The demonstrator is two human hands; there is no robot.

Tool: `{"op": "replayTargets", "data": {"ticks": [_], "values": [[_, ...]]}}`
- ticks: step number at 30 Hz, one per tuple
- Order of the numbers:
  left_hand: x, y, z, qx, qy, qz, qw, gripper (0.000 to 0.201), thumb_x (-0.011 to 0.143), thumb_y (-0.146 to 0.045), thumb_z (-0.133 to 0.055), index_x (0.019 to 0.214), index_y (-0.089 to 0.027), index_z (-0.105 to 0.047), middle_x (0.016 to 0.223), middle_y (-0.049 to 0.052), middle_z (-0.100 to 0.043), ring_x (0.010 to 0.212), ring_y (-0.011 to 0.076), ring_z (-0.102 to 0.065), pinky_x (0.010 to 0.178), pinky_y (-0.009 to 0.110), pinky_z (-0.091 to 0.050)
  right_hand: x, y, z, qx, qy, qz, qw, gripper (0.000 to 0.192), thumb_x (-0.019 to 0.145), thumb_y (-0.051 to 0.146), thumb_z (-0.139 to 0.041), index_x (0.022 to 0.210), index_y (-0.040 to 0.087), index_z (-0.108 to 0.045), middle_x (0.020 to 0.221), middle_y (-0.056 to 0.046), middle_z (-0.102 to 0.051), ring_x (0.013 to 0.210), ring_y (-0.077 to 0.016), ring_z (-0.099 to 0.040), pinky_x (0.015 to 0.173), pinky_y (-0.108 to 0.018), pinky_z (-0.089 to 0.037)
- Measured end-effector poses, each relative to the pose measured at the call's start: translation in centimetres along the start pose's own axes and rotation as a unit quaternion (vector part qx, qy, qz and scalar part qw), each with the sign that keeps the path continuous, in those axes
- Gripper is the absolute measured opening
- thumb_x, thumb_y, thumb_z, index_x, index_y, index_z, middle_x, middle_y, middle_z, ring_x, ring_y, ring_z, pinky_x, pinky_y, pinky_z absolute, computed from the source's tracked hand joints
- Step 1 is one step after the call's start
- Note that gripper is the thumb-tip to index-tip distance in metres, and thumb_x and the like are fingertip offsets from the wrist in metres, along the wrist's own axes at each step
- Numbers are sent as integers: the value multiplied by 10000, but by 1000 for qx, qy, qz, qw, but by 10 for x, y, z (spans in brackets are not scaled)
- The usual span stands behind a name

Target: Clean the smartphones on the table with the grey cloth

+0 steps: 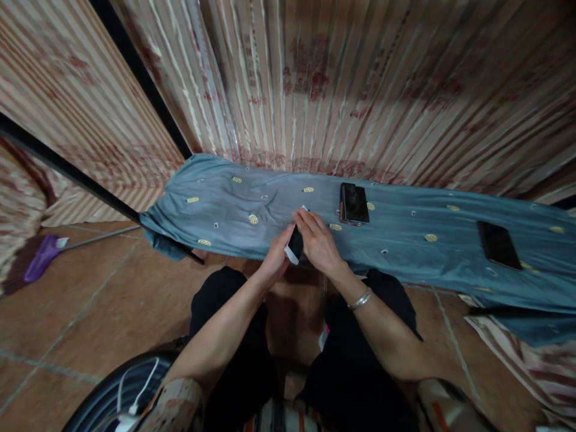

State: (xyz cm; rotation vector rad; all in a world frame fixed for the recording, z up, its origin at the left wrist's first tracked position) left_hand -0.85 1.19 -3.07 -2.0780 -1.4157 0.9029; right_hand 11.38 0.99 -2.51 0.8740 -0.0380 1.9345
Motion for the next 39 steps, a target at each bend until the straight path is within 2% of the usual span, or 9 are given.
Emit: {"op": "replayTargets", "data": {"ticks": [5, 10, 13, 19, 24, 28, 32, 35, 39], "values": [[-1, 1, 3, 3, -10, 66, 998, 230, 893, -341, -742, 1011, -149, -788, 880, 86, -817, 953, 280, -788, 903, 407, -623, 7, -29, 4, 22, -31, -73, 997, 541, 991, 98, -397, 1475, 186, -622, 1476, -153, -661, 1362, -309, -611, 1209, -577, -474], [-4, -3, 1, -17, -13, 103, 994, 302, 976, -412, -633, 1022, -151, -776, 900, 112, -821, 958, 285, -793, 881, 414, -629, 5, -37, 8, 36, -50, -97, 993, 490, 1020, 160, -378, 1429, 173, -648, 1434, -159, -687, 1317, -310, -639, 1190, -579, -484], [-3, -2, 0, -23, -25, 106, 994, 300, 1003, -380, -582, 1041, -155, -776, 910, 104, -824, 986, 278, -790, 912, 414, -620, 2, -29, 4, 42, -38, -84, 995, 519, 1006, 139, -374, 1442, 176, -654, 1431, -161, -686, 1314, -308, -634, 1184, -572, -495], [2, -3, 4, -19, -25, 72, 997, 305, 926, -391, -696, 1102, -156, -776, 995, 100, -827, 1087, 291, -766, 964, 391, -589, 0, -7, -2, 49, -18, -56, 997, 578, 973, 101, -411, 1504, 197, -618, 1474, -147, -664, 1355, -311, -602, 1222, -577, -466], [3, -9, 6, -43, -32, 65, 996, 233, 926, -371, -688, 932, -149, -758, 940, 114, -806, 1143, 297, -737, 1001, 386, -562, -4, 14, -1, 51, -19, -15, 998, 552, 1008, 108, -384, 1487, 215, -637, 1444, -124, -691, 1334, -285, -627, 1212, -535, -487], [5, -13, 5, -66, -63, 38, 995, 174, 936, -308, -666, 857, -164, -722, 804, 37, -755, 922, 198, -746, 914, 309, -565, -9, 27, -1, 67, -12, 12, 998, 546, 1030, 121, -364, 1508, 200, -616, 1456, -138, -682, 1329, -291, -626, 1201, -534, -500], [8, -14, 8, -78, -100, 35, 991, 203, 950, -288, -641, 786, -176, -678, 692, -22, -683, 662, 115, -657, 784, 255, -561, -16, 36, -2, 81, -12, 34, 996, 546, 1031, 119, -378, 1518, 209, -608, 1449, -132, -687, 1326, -287, -627, 1187, -512, -522], [8, -16, 9, -61, -104, 53, 991, 220, 938, -336, -670, 779, -184, -681, 649, -22, -654, 669, 137, -677, 769, 269, -573, -21, 42, -4, 87, -9, 47, 995, 536, 1037, 120, -380, 1506, 221, -621, 1452, -125, -687, 1316, -282, -633, 1175, -510, -536], [4, -21, 6, -60, -42, 75, 994, 283, 956, -409, -641, 933, -153, -759, 770, 60, -757, 875, 225, -770, 873, 343, -615, -27, 49, -6, 91, -13, 71, 993, 511, 1049, 121, -380, 1490, 181, -633, 1437, -150, -692, 1324, -286, -627, 1162, -505, -550]]}}
Point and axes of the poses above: each hand's wrist, its own x-axis towards the middle knuckle, its own z-axis out of the back of the hand, y = z × x, the point moved 2 cm from there along x, towards the middle knuckle
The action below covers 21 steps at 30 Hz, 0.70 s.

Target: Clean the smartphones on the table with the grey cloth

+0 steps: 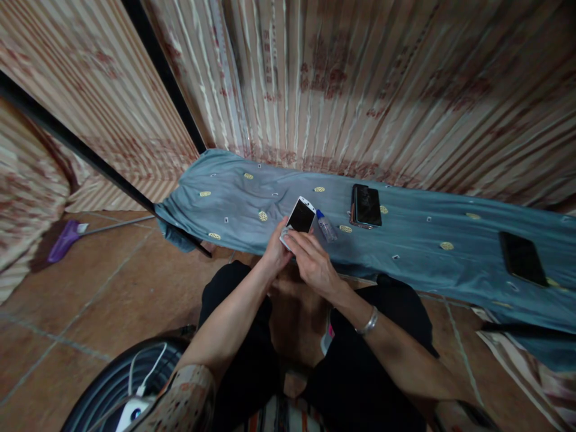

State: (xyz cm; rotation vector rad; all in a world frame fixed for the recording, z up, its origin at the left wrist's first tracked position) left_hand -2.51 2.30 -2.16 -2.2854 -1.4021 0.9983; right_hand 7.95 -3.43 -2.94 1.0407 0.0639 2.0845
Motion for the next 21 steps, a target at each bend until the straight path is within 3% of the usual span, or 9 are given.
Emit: {"op": "replayTargets", "data": {"ticks": [5, 11, 17, 21], "values": [[-1, -6, -4, -35, 0, 5, 999, 387, 1016, -400, -502, 1047, -130, -779, 793, 88, -797, 950, 248, -796, 931, 375, -621, -4, 1, -1, -6, -10, 36, 999, 509, 1046, 111, -392, 1501, 159, -616, 1404, -163, -707, 1317, -287, -639, 1138, -513, -568], [2, -14, -5, -45, -19, -11, 999, 550, 1078, -391, -336, 883, -117, -773, 740, 116, -786, 957, 256, -798, 972, 385, -606, -6, -7, 1, -25, -2, 35, 999, 519, 1040, 98, -394, 1505, 165, -613, 1405, -165, -708, 1303, -286, -652, 1128, -511, -574], [1, -14, 0, -44, -1, -12, 999, 376, 1031, -354, -501, 899, -144, -784, 765, 70, -795, 766, 202, -767, 882, 325, -606, -4, -22, 6, -55, -12, 2, 998, 515, 1039, 93, -388, 1481, 172, -639, 1405, -151, -712, 1295, -278, -658, 1131, -481, -574], [0, -11, 1, -48, -13, -9, 999, 356, 1032, -307, -506, 876, -140, -778, 774, 50, -796, 711, 158, -737, 864, 278, -590, 0, -31, 11, -61, 3, -27, 998, 535, 1038, 98, -377, 1512, 181, -611, 1435, -151, -696, 1333, -277, -634, 1173, -507, -537]]}}
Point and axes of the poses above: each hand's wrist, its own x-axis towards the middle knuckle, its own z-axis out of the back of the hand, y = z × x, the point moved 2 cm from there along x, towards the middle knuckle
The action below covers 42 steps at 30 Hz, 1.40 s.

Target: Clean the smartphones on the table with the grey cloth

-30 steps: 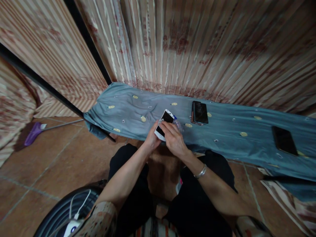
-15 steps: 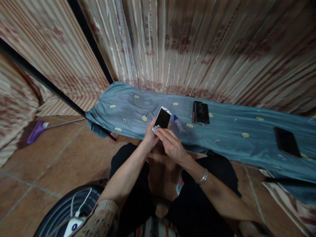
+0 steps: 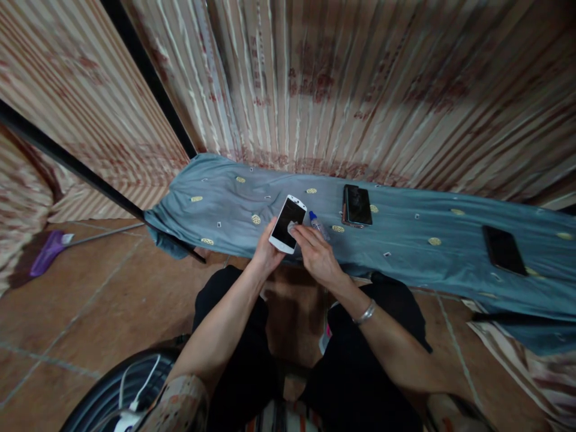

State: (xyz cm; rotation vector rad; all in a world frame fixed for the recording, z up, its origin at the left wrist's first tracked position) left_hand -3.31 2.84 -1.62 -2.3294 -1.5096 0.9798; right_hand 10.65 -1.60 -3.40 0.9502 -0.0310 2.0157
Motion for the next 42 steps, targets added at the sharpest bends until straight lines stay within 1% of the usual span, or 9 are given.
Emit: {"op": "replayTargets", "data": {"ticks": [9, 16, 20, 24, 28, 31, 34, 39, 42], "values": [[-7, 11, -9, 56, -20, 7, 998, 401, 1055, -294, -458, 877, -136, -781, 842, 65, -821, 883, 192, -782, 1035, 320, -554, 6, -8, 1, -35, 11, -33, 999, 550, 1022, 87, -373, 1523, 143, -595, 1496, -168, -651, 1337, -288, -619, 1203, -516, -500], [-2, 23, -2, 87, 22, 2, 996, 291, 973, -332, -587, 1076, -147, -788, 1009, 95, -834, 1184, 281, -737, 1130, 428, -507, 13, -13, 5, -41, 18, -68, 997, 573, 1000, 63, -360, 1524, 122, -586, 1507, -183, -637, 1367, -305, -595, 1206, -543, -489], [-1, 27, 0, 97, 51, -13, 994, 208, 933, -304, -651, 925, -147, -787, 946, 94, -826, 1117, 287, -752, 1066, 410, -540, 17, -18, 7, -42, 22, -89, 995, 588, 972, 48, -364, 1516, 99, -583, 1534, -196, -609, 1392, -312, -575, 1220, -557, -472], [-2, 28, -1, 115, 56, -30, 991, 149, 894, -292, -712, 874, -160, -778, 866, 60, -813, 1013, 256, -766, 1007, 376, -567, 18, -24, 8, -44, 8, -101, 994, 636, 948, 33, -380, 1542, 167, -567, 1540, -141, -614, 1401, -294, -575, 1221, -555, -474], [-7, 24, -5, 107, 53, -10, 993, 171, 920, -288, -671, 940, -157, -779, 934, 76, -820, 1037, 267, -766, 1002, 413, -588, 16, -31, 9, -39, 6, -109, 993, 653, 937, 28, -380, 1551, 166, -556, 1533, -142, -618, 1388, -291, -572, 1227, -553, -465], [-11, 18, -7, 88, 32, 4, 996, 208, 964, -273, -603, 958, -158, -775, 938, 71, -822, 933, 245, -774, 984, 447, -606, 15, -34, 9, -33, 3, -107, 994, 659, 931, 27, -395, 1557, 160, -549, 1521, -153, -624, 1390, -297, -561, 1228, -564, -462], [-12, 13, -7, 70, 28, 10, 997, 252, 989, -282, -561, 984, -152, -777, 922, 78, -822, 894, 243, -780, 973, 448, -612, 13, -35, 8, -37, 7, -109, 993, 658, 926, 24, -414, 1556, 153, -551, 1515, -161, -628, 1374, -306, -570, 1220, -566, -469], [-11, 9, -7, 49, 26, 19, 998, 318, 1012, -310, -519, 1111, -147, -774, 952, 99, -829, 1023, 282, -783, 1018, 454, -586, 9, -32, 3, -33, 6, -103, 994, 628, 945, 41, -423, 1550, 141, -555, 1511, -180, -629, 1378, -319, -566, 1203, -587, -480], [-9, 6, -7, 35, 8, 8, 999, 333, 1028, -312, -492, 1079, -151, -779, 918, 78, -828, 914, 238, -787, 996, 410, -589, 8, -24, 1, -29, -2, -87, 996, 591, 976, 65, -419, 1540, 154, -570, 1500, -169, -641, 1371, -310, -580, 1197, -567, -493]]}}
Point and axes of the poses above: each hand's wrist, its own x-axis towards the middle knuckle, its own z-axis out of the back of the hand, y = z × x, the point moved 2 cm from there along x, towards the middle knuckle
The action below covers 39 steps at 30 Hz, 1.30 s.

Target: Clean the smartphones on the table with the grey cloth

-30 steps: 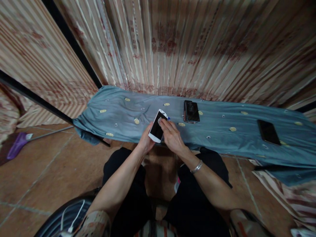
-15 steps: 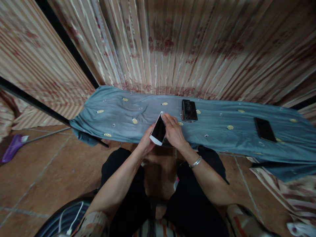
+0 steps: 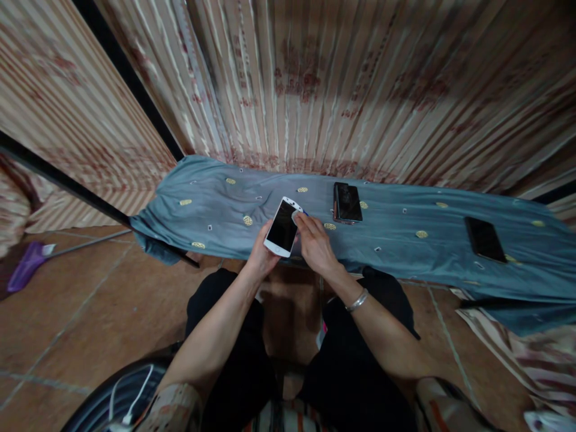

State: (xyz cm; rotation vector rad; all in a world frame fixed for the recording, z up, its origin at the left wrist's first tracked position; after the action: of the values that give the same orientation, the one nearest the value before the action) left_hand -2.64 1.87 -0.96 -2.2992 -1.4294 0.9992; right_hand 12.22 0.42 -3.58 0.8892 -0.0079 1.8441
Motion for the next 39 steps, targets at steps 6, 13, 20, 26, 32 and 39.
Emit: {"op": "replayTargets", "data": {"ticks": [6, 13, 20, 26, 32, 39], "values": [[5, -2, 2, -8, -11, -17, 1000, 292, 1011, -295, -530, 984, -160, -787, 824, 30, -813, 766, 170, -759, 906, 300, -592, -5, 16, 0, -1, 17, 29, 999, 557, 1009, 68, -356, 1510, 109, -595, 1488, -185, -649, 1358, -299, -595, 1210, -532, -480], [10, -8, 4, -22, -36, -49, 998, 290, 992, -302, -549, 887, -162, -780, 751, 28, -788, 705, 169, -733, 874, 293, -579, -15, 29, -5, 20, 22, 57, 998, 604, 996, 68, -357, 1567, 148, -537, 1500, -165, -643, 1364, -294, -588, 1187, -528, -511], [11, -12, 3, -13, -36, -50, 998, 328, 987, -336, -538, 857, -160, -781, 715, 44, -776, 697, 194, -745, 856, 318, -592, -25, 41, -6, 29, 34, 86, 995, 626, 982, 67, -372, 1589, 139, -505, 1501, -178, -637, 1363, -309, -594, 1185, -546, -515], [14, -14, 5, -1, -42, -48, 998, 366, 1005, -347, -501, 893, -141, -782, 775, 74, -795, 767, 207, -768, 847, 319, -600, -33, 51, -7, 40, 19, 111, 993, 587, 1007, 84, -369, 1573, 109, -520, 1471, -201, -653, 1340, -316, -611, 1151, -547, -545], [15, -14, 3, 3, -43, -62, 997, 375, 1019, -345, -497, 823, -150, -751, 723, 47, -770, 671, 171, -737, 790, 286, -595, -37, 58, -7, 40, 27, 128, 991, 575, 1017, 84, -367, 1572, 105, -518, 1486, -205, -646, 1351, -314, -615, 1151, -532, -548], [12, -4, 6, 2, -44, -30, 999, 424, 1032, -389, -486, 788, -168, -755, 707, 42, -761, 836, 204, -771, 919, 321, -589, -32, 62, -10, 43, 33, 134, 989, 616, 991, 62, -367, 1592, 111, -495, 1499, -196, -640, 1361, -313, -607, 1150, -535, -555]]}}
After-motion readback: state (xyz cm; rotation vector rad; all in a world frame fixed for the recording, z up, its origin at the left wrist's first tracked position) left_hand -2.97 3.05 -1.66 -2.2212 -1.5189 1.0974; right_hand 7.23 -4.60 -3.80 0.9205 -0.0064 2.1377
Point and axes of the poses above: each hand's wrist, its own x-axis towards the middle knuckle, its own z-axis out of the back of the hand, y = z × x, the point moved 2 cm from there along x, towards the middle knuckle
